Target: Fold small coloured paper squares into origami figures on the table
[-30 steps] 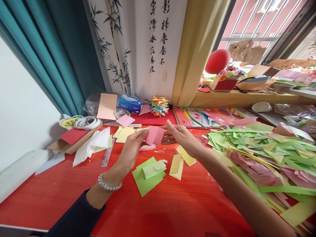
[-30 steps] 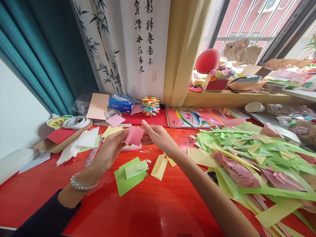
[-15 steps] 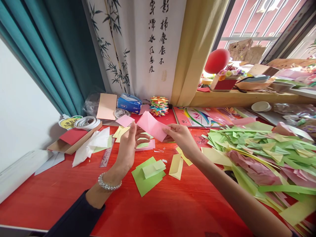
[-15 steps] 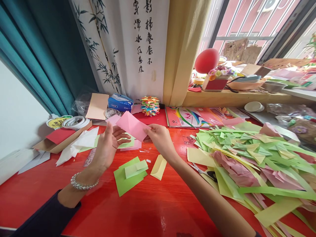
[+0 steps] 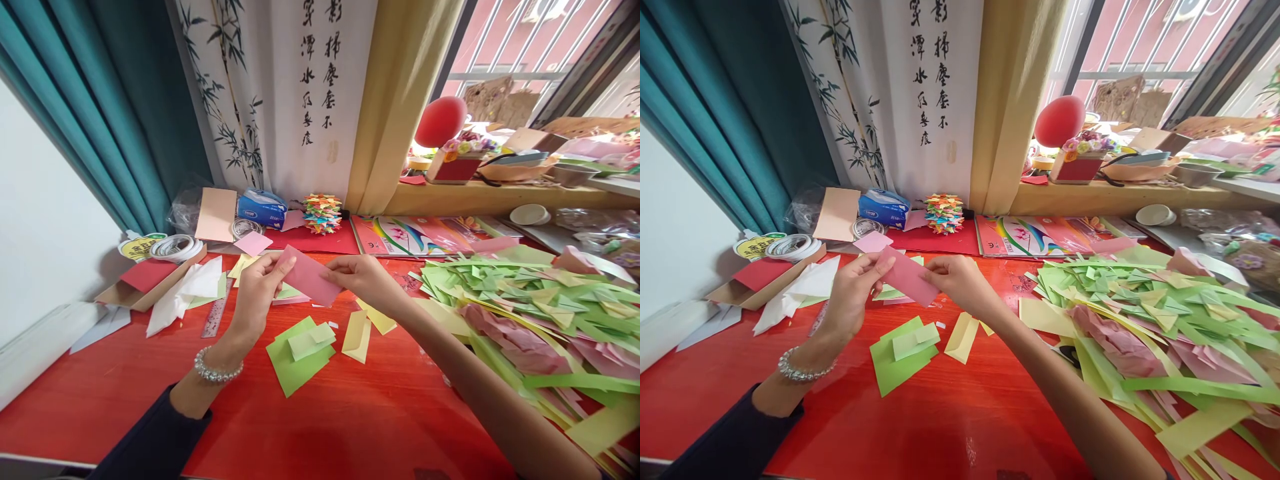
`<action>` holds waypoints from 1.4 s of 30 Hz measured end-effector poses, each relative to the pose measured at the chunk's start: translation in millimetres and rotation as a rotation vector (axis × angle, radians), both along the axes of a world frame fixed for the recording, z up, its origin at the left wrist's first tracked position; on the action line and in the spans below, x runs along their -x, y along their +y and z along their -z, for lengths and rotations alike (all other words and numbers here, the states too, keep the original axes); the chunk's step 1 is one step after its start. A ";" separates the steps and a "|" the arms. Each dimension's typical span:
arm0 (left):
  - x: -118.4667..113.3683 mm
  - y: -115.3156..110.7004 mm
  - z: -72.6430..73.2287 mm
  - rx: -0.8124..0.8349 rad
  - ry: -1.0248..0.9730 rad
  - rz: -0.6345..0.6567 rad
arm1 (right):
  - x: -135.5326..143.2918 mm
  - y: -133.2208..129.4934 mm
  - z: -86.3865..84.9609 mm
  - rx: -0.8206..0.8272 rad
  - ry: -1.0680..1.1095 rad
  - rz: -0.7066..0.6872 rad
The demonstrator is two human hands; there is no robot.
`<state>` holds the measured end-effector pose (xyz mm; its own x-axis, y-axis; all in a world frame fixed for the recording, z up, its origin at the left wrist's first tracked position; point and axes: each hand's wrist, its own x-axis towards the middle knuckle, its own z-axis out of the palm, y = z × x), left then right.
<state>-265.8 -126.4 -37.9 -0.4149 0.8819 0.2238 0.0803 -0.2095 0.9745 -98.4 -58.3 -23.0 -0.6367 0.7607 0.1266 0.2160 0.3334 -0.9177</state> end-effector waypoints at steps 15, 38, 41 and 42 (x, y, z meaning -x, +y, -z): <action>-2.3 -1.2 3.5 -0.100 0.055 -0.005 | 6.1 -6.6 5.3 0.141 0.450 0.124; -2.4 0.0 4.4 -0.116 0.024 0.006 | 7.4 -1.5 10.2 0.126 0.483 0.135; -3.8 -1.8 7.3 -0.109 0.069 -0.003 | 9.3 -3.2 13.5 0.135 0.491 0.112; -2.1 -2.2 8.3 -0.101 0.111 -0.003 | 9.0 -2.7 14.8 0.126 0.479 0.114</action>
<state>-263.6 -128.6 -46.2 -0.3857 0.8511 0.3563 0.1870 -0.3060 0.9335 -107.4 -61.0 -37.8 -0.4415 0.8503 0.2866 -0.2105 0.2123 -0.9543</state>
